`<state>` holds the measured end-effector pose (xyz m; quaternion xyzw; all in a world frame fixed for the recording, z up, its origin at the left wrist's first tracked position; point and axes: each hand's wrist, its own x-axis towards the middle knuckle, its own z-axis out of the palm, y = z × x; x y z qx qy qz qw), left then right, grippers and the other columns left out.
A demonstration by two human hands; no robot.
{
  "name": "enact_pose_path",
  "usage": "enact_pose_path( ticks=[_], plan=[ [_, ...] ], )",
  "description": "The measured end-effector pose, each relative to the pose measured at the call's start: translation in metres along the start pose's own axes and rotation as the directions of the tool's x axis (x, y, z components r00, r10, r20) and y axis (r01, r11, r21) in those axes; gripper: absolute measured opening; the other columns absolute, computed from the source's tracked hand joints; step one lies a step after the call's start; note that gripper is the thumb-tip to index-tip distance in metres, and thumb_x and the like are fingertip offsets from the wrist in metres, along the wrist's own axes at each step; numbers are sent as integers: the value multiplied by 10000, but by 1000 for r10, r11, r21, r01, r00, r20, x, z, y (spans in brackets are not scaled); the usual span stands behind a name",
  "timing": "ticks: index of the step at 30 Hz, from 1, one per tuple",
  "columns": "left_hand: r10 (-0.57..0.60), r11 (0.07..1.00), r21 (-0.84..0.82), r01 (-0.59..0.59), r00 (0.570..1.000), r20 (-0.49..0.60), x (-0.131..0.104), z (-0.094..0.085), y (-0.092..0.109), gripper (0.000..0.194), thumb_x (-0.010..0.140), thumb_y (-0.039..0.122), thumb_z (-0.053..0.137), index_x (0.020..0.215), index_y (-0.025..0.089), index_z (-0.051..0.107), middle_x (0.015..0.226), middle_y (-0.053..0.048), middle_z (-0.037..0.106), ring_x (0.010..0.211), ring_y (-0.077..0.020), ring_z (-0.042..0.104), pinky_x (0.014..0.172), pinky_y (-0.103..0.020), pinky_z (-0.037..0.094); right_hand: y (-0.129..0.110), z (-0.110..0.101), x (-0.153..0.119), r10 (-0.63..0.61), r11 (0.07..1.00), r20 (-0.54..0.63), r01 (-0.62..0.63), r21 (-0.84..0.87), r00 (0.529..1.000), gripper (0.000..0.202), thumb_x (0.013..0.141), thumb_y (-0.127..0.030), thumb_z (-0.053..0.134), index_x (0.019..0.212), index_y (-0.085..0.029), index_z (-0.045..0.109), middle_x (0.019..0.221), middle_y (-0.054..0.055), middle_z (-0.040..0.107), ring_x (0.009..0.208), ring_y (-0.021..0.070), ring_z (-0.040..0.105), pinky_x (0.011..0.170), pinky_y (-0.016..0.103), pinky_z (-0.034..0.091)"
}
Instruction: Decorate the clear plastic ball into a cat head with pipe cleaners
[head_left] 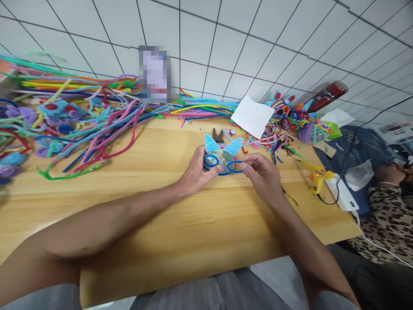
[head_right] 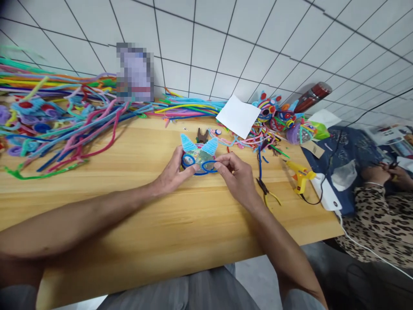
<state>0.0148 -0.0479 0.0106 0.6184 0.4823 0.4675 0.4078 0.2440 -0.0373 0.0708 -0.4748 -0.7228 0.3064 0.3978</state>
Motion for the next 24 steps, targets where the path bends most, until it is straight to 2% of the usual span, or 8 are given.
enact_pose_path(
  ticks=[5, 9, 14, 19, 24],
  plan=[
    [-9, 1000, 4, 9, 1000, 3, 0, -1, -2, 495, 922, 443, 745, 1313, 242, 519, 1305, -104, 610, 1229, -303, 601, 1095, -482, 502, 20, 12, -3, -1, 999, -22, 2, 49, 1000, 155, 943, -412, 761, 998, -268, 741, 716, -44, 663, 627, 142, 590, 613, 283, 478],
    [-2, 1000, -15, 2, 1000, 11, 0, -1, -2, 533, 917, 448, 765, 1341, 247, 510, 1329, -107, 614, 1259, -307, 597, 1118, -485, 496, 25, 14, -2, 18, 998, -55, -14, 62, 998, 143, 940, -412, 756, 982, -275, 743, 808, -19, 735, 702, 160, 656, 686, 305, 539],
    [-20, 999, -25, 21, 999, 34, 0, -1, 1, 569, 909, 438, 764, 1361, 233, 486, 1365, -127, 598, 1300, -323, 584, 1143, -502, 480, 25, 17, -3, 33, 996, -39, -29, 84, 999, 114, 943, -381, 749, 979, -272, 749, 733, -38, 677, 667, 152, 628, 654, 290, 508],
    [-11, 1000, -21, 12, 1000, 18, 0, -1, 3, 514, 894, 416, 786, 1287, 230, 511, 1326, -114, 613, 1302, -321, 589, 1146, -493, 483, 29, 18, -5, 36, 995, -53, -31, 94, 998, 117, 950, -378, 746, 988, -268, 747, 760, -34, 701, 683, 152, 646, 684, 297, 522],
    [-20, 1000, -24, 20, 999, 27, -1, -1, 0, 571, 897, 439, 793, 1338, 237, 491, 1336, -114, 618, 1273, -314, 593, 1123, -491, 493, 30, 20, -6, 49, 995, -75, -42, 90, 996, 131, 949, -396, 745, 979, -268, 743, 756, -32, 708, 680, 156, 645, 673, 300, 533]
  ],
)
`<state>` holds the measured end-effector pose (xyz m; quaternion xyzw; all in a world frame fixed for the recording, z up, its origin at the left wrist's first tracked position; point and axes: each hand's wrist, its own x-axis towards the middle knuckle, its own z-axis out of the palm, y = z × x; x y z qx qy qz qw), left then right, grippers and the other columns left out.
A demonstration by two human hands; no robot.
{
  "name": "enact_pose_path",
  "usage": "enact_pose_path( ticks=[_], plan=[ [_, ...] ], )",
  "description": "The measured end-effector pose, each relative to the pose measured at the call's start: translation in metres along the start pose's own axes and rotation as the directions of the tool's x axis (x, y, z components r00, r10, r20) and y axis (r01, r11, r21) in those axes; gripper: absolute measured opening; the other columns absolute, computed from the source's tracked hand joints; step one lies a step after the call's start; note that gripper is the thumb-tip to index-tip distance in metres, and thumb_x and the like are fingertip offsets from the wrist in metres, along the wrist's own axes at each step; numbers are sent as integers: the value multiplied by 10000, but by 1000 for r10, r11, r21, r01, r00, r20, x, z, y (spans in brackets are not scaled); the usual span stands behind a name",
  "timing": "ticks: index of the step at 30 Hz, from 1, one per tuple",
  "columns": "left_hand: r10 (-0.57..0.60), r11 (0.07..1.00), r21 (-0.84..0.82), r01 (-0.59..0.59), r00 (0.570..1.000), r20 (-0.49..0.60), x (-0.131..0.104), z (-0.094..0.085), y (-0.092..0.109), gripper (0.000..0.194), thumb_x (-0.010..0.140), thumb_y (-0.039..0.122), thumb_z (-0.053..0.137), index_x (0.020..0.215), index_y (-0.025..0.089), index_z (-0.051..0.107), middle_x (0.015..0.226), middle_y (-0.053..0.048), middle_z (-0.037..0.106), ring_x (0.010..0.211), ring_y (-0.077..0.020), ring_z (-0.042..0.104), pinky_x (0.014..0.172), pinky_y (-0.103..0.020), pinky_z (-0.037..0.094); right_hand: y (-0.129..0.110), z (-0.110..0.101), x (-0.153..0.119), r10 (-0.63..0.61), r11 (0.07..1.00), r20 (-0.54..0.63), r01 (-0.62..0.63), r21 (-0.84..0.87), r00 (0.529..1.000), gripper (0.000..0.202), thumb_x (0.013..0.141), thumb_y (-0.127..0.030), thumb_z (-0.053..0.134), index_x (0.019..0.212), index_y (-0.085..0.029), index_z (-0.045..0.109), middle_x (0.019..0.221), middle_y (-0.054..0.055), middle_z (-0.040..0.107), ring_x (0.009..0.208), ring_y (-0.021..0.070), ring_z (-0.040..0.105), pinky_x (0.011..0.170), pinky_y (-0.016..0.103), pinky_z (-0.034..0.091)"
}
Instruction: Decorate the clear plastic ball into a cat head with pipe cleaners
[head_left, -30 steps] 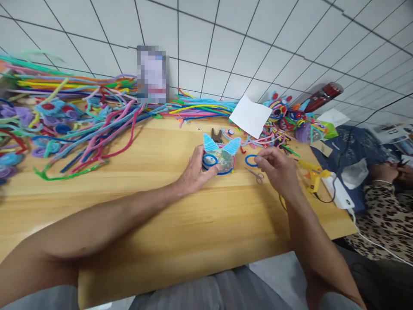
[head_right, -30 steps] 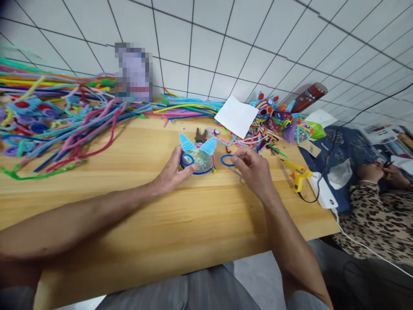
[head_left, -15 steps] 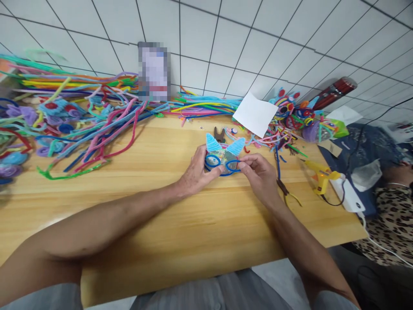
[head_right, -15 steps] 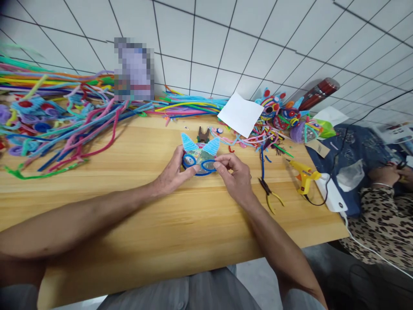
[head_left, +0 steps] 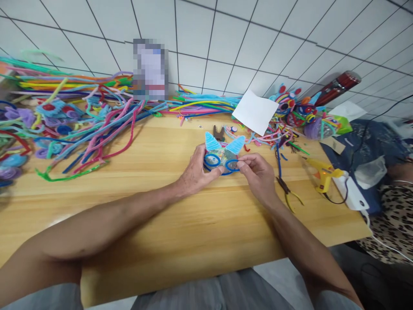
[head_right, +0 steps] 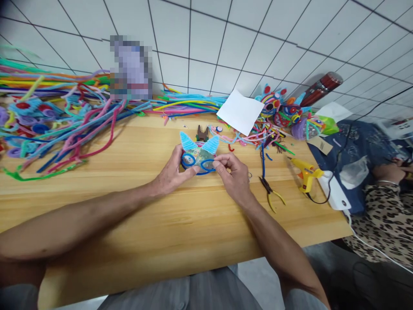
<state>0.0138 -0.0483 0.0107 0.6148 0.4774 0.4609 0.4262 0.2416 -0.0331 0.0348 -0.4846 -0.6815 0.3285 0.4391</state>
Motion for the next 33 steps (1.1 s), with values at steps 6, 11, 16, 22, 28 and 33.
enact_pose_path(
  ticks=[6, 11, 16, 22, 28, 33],
  plan=[
    [-3, 1000, -11, 3, 1000, 0, 0, 0, -2, 602, 895, 470, 795, 1356, 235, 487, 1346, -120, 614, 1280, -313, 588, 1122, -483, 492, 1, 2, 1, -10, 1000, -20, 11, 19, 1000, 114, 948, -383, 742, 978, -273, 738, 821, -19, 761, 712, 160, 688, 696, 306, 556],
    [30, 1000, 3, -30, 1000, -6, 0, 0, -2, 584, 911, 453, 796, 1364, 243, 495, 1333, -114, 626, 1277, -308, 597, 1128, -484, 496, 3, 4, 2, -7, 1000, -30, 7, 6, 1000, 129, 948, -401, 738, 980, -275, 737, 836, -11, 775, 734, 172, 706, 708, 317, 573],
    [7, 1000, -2, -7, 1000, -5, 0, 0, -2, 591, 902, 458, 796, 1360, 233, 499, 1350, -124, 621, 1274, -312, 600, 1129, -491, 496, 3, 4, 0, -22, 1000, -34, 23, 14, 999, 96, 943, -369, 745, 963, -275, 740, 847, -13, 779, 722, 164, 694, 713, 317, 568],
    [9, 1000, -9, -9, 1000, -11, -1, 1, 0, 591, 889, 449, 819, 1346, 237, 510, 1326, -111, 636, 1296, -318, 597, 1124, -491, 508, 5, 6, 0, -15, 1000, -39, 15, 5, 999, 117, 943, -390, 745, 965, -275, 740, 864, -5, 790, 744, 175, 708, 732, 331, 580],
    [-12, 1000, -21, 11, 999, -44, 0, 4, -1, 610, 849, 468, 866, 1300, 239, 525, 1317, -105, 633, 1296, -326, 605, 1092, -487, 527, 7, 7, -1, -39, 999, -46, 38, -24, 998, 128, 955, -403, 739, 975, -277, 736, 842, -8, 777, 728, 177, 701, 713, 332, 578],
    [-41, 999, -14, 41, 999, -35, 1, 4, -1, 604, 863, 467, 843, 1305, 228, 509, 1308, -113, 633, 1278, -323, 605, 1089, -495, 518, 5, 7, -2, -41, 999, -47, 41, -13, 998, 100, 959, -375, 745, 984, -278, 743, 850, -10, 780, 738, 176, 705, 719, 329, 571]
  ],
)
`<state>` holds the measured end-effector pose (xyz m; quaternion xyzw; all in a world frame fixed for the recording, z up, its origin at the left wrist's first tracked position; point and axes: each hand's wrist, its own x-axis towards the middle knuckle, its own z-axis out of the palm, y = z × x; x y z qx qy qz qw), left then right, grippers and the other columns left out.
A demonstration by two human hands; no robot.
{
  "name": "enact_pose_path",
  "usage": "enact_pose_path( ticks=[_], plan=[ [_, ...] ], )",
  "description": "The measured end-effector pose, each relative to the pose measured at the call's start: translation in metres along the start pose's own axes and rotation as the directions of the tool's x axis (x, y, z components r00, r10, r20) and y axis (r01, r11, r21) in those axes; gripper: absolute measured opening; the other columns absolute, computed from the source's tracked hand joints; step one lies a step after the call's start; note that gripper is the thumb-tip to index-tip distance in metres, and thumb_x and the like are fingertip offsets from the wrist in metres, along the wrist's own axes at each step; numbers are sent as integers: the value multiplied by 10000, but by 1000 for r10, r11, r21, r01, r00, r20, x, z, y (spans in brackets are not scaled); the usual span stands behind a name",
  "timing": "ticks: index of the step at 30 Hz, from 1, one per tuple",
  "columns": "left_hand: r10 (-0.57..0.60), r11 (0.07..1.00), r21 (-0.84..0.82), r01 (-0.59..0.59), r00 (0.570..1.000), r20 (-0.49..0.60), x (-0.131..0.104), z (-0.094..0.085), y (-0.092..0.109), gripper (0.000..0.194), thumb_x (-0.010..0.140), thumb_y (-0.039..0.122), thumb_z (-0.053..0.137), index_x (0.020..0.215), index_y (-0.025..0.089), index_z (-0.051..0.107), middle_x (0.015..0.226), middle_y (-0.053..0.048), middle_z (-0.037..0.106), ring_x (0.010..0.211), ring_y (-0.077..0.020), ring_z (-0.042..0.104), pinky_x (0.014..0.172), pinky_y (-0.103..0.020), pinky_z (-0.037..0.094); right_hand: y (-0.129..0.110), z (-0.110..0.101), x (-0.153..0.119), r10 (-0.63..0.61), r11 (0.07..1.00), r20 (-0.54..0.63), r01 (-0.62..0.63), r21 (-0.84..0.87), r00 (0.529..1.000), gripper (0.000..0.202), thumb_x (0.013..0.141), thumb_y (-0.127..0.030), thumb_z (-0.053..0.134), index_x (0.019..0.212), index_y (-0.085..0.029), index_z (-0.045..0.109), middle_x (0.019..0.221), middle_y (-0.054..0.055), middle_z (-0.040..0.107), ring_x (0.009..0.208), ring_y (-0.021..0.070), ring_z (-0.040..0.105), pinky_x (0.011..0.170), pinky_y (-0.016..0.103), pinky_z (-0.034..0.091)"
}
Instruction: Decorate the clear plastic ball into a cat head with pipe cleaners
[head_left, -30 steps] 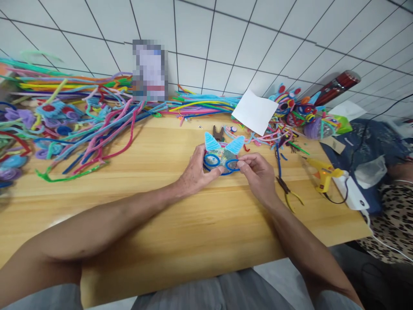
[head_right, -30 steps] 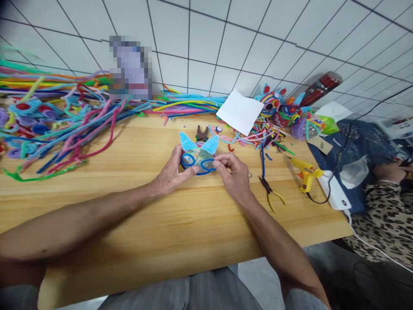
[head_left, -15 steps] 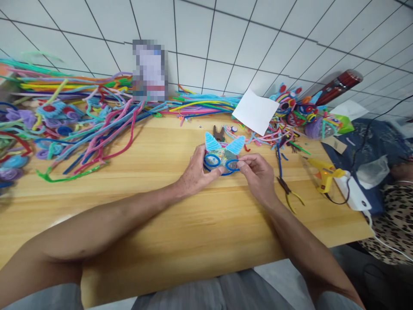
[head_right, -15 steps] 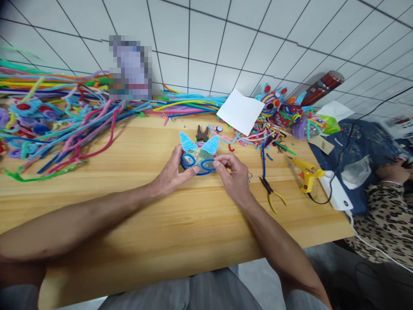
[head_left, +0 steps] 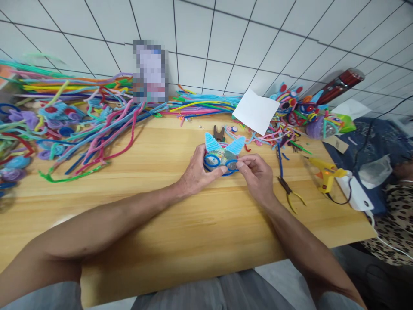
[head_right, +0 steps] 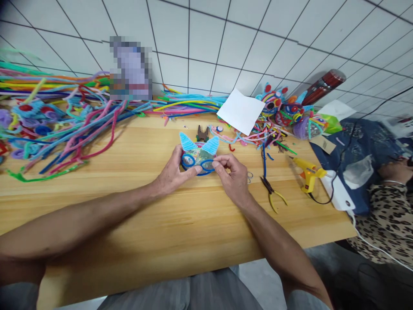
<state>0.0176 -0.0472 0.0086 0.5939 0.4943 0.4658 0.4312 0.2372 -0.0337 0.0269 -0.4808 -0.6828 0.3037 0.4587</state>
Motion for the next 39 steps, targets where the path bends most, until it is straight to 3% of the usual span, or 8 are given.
enact_pose_path(
  ticks=[11, 18, 28, 36, 39],
  plan=[
    [-28, 999, -28, 29, 999, 27, -1, -2, 4, 557, 890, 428, 802, 1308, 237, 488, 1340, -110, 643, 1215, -286, 625, 1058, -465, 528, -1, -2, 0, 7, 999, 41, -9, 43, 999, 112, 969, -359, 747, 1033, -269, 765, 870, -8, 788, 764, 170, 701, 743, 324, 555],
    [-50, 999, -10, 50, 999, 4, 0, -1, 3, 558, 865, 448, 798, 1271, 229, 485, 1265, -92, 629, 1171, -279, 606, 1023, -449, 514, -2, -2, -2, 76, 979, 44, -83, 186, 996, 266, 959, -489, 766, 1103, -268, 731, 869, -13, 726, 774, 166, 666, 740, 314, 544],
    [-47, 996, -72, 47, 999, -10, -1, -2, 8, 593, 858, 473, 792, 1300, 223, 488, 1255, -71, 624, 1139, -247, 627, 1011, -406, 533, -2, -4, 2, 234, 923, 107, -256, 288, 966, 225, 828, -404, 845, 876, -248, 690, 704, -37, 667, 663, 146, 602, 675, 295, 486],
    [-59, 994, -94, 57, 998, -23, -1, -2, 5, 572, 844, 498, 782, 1254, 224, 494, 1194, -59, 639, 1093, -237, 616, 975, -382, 535, 14, 6, 5, 317, 848, 130, -342, 404, 939, 331, 744, -486, 926, 835, -232, 734, 704, -36, 660, 649, 129, 545, 637, 281, 430],
    [-52, 991, -125, 50, 999, -14, -2, -3, 2, 588, 859, 511, 791, 1282, 231, 493, 1257, -70, 645, 1189, -257, 617, 1049, -398, 521, 14, 8, 6, 335, 824, 145, -364, 435, 931, 390, 698, -519, 959, 831, -230, 733, 764, -23, 688, 696, 135, 566, 669, 285, 455]
  ],
)
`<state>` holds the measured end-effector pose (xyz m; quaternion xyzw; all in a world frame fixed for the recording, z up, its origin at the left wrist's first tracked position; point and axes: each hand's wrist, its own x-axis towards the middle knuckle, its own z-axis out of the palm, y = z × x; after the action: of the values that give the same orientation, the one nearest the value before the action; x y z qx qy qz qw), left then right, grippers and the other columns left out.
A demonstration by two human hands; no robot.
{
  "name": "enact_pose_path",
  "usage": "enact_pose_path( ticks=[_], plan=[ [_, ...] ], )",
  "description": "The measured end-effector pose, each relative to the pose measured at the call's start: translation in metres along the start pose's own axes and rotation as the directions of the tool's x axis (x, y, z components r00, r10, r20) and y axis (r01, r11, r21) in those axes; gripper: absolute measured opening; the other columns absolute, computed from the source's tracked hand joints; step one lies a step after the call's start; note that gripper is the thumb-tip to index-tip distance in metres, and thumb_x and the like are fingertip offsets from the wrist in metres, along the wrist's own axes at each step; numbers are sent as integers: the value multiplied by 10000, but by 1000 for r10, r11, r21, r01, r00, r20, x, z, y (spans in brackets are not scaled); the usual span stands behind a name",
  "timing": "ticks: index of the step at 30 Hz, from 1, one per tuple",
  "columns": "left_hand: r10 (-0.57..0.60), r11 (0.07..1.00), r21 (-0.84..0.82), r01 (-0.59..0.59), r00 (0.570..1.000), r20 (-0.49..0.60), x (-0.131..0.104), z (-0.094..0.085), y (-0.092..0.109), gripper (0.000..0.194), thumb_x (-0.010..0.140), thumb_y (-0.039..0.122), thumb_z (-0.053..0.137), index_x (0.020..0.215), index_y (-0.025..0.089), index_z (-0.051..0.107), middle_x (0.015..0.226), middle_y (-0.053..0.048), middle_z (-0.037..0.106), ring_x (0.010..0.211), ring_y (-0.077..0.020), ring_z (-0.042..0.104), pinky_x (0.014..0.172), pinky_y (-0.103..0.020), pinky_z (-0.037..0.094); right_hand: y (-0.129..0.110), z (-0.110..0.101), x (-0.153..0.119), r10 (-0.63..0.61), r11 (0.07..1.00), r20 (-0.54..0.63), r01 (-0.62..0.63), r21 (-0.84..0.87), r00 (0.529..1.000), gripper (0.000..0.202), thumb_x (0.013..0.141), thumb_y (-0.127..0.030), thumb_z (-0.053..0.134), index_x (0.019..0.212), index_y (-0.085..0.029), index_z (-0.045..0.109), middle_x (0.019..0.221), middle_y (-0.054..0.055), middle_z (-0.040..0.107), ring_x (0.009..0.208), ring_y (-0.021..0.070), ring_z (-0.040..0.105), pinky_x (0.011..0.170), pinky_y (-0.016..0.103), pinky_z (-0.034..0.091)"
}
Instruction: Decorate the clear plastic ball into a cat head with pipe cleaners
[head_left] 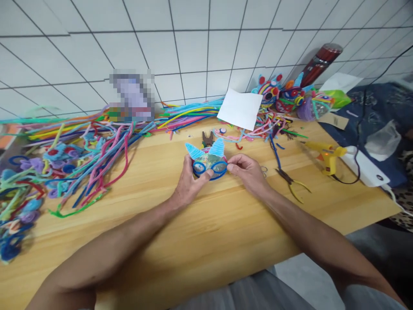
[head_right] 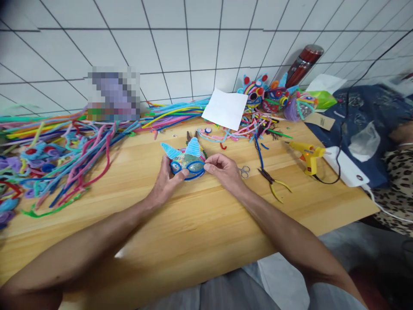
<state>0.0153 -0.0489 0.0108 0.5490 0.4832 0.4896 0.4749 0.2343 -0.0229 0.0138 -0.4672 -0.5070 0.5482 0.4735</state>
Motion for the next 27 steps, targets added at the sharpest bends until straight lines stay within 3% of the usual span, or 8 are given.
enact_pose_path(
  ticks=[3, 9, 20, 27],
  plan=[
    [-13, 1000, -20, 13, 1000, 7, 0, -1, -3, 626, 861, 538, 801, 1309, 233, 488, 1334, -89, 630, 1288, -281, 601, 1130, -423, 494, -1, 2, 1, 19, 999, 17, -20, 31, 1000, 430, 683, -545, 969, 837, -229, 722, 796, -18, 702, 731, 142, 589, 706, 290, 478],
    [-2, 1000, -29, 2, 1000, 22, 1, -1, -3, 707, 863, 588, 788, 1388, 237, 473, 1396, -105, 629, 1279, -287, 620, 1121, -441, 515, -3, 2, 2, 35, 999, 59, -36, 21, 998, 444, 691, -563, 953, 802, -231, 680, 758, -34, 665, 696, 134, 547, 688, 290, 460],
    [43, 999, -28, -42, 998, 46, 1, -4, -7, 667, 896, 603, 769, 1379, 251, 473, 1405, -93, 611, 1274, -271, 609, 1116, -421, 515, -3, 4, 4, 22, 1000, 79, -22, 0, 997, 452, 710, -578, 931, 813, -232, 659, 755, -29, 663, 695, 143, 556, 681, 300, 459],
    [-5, 1000, -7, 5, 999, 50, -3, -4, -4, 664, 895, 588, 775, 1371, 252, 456, 1407, -99, 608, 1335, -284, 593, 1175, -443, 483, -2, 3, 2, 5, 1000, 85, -6, 9, 996, 474, 695, -583, 958, 845, -239, 669, 790, -20, 703, 708, 147, 601, 698, 302, 509]
  ],
)
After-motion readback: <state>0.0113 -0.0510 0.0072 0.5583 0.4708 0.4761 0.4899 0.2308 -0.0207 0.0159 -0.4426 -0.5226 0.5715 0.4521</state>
